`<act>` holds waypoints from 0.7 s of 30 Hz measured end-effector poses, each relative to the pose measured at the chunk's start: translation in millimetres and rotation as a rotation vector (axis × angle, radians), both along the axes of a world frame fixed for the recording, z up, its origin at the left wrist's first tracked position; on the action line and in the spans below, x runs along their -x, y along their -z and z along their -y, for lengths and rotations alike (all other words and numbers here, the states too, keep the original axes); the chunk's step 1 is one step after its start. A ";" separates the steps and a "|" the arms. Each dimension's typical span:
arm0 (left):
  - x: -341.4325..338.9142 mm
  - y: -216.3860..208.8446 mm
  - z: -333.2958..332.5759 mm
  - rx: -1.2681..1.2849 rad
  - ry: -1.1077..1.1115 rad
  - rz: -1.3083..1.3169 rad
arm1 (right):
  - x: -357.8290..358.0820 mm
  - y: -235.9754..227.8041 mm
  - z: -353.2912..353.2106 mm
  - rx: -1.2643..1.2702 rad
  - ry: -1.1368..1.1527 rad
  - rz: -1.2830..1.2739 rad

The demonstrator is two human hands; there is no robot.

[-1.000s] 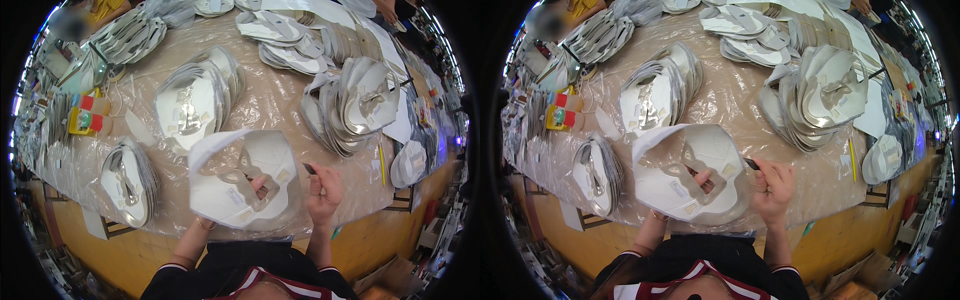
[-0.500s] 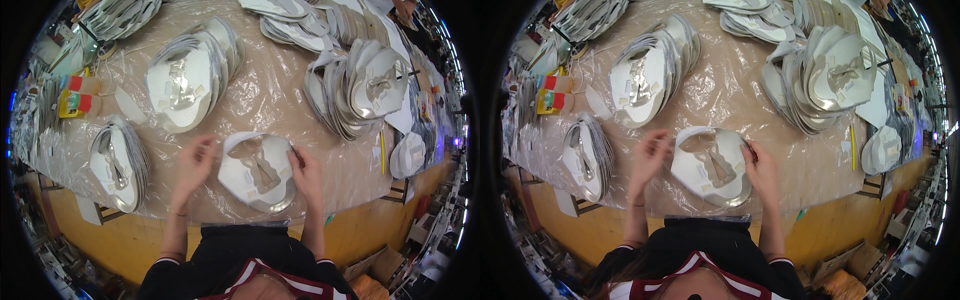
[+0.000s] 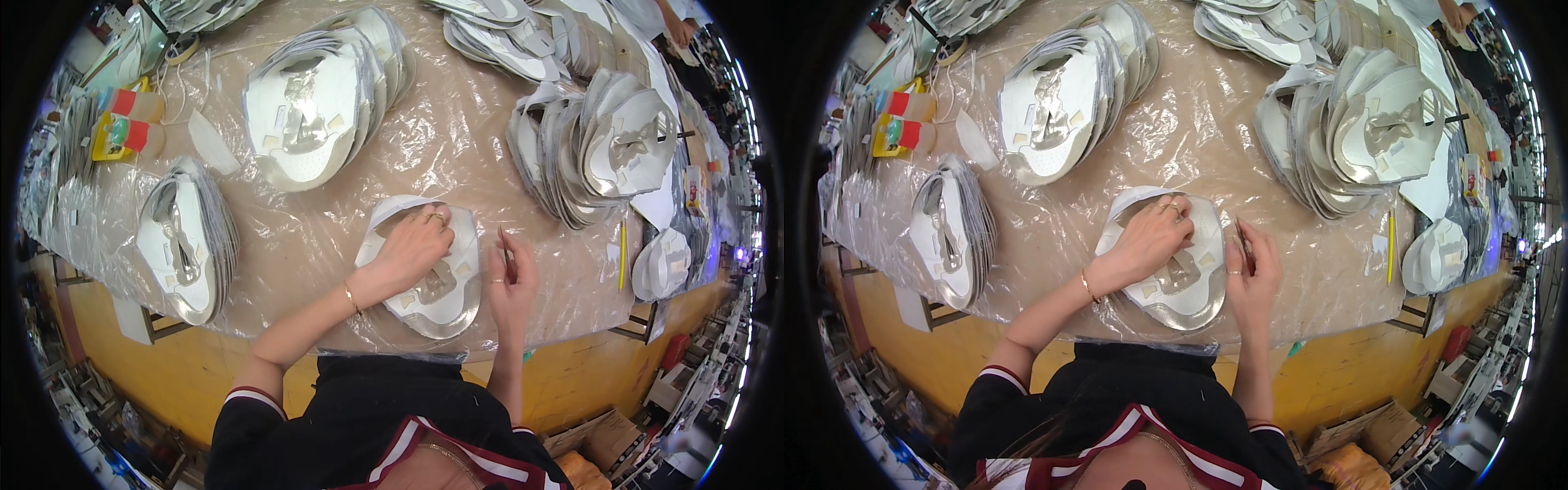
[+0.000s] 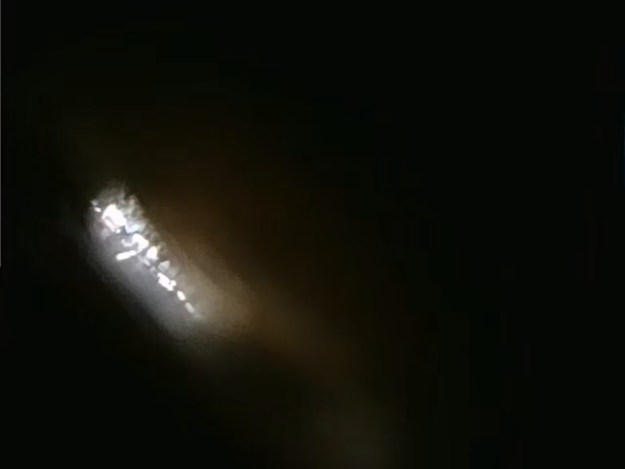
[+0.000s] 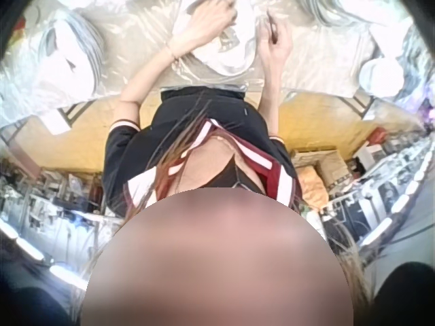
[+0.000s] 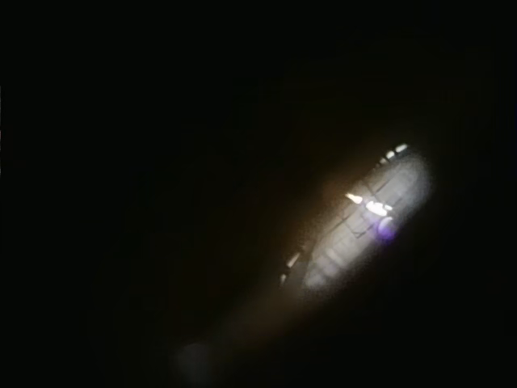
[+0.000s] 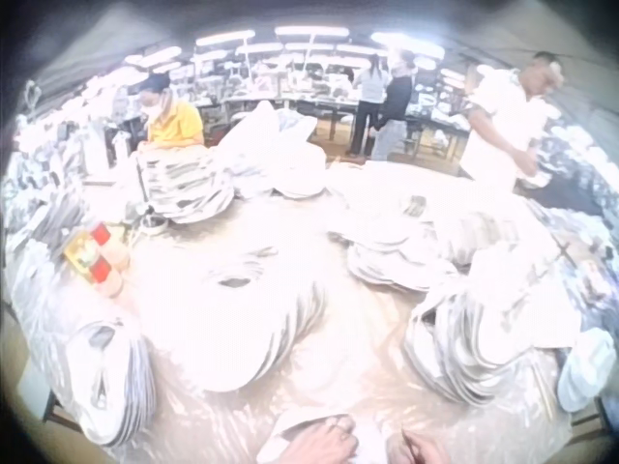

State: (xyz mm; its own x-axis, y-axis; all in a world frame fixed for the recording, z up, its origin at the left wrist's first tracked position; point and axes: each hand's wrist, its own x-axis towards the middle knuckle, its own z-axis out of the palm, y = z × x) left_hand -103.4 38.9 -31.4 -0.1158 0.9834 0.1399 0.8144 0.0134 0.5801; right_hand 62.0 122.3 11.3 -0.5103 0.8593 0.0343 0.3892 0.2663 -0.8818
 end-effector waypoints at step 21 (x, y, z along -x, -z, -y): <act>6.1 3.4 -2.7 0.133 0.032 0.257 | -13.3 13.9 44.1 -0.683 -0.085 0.651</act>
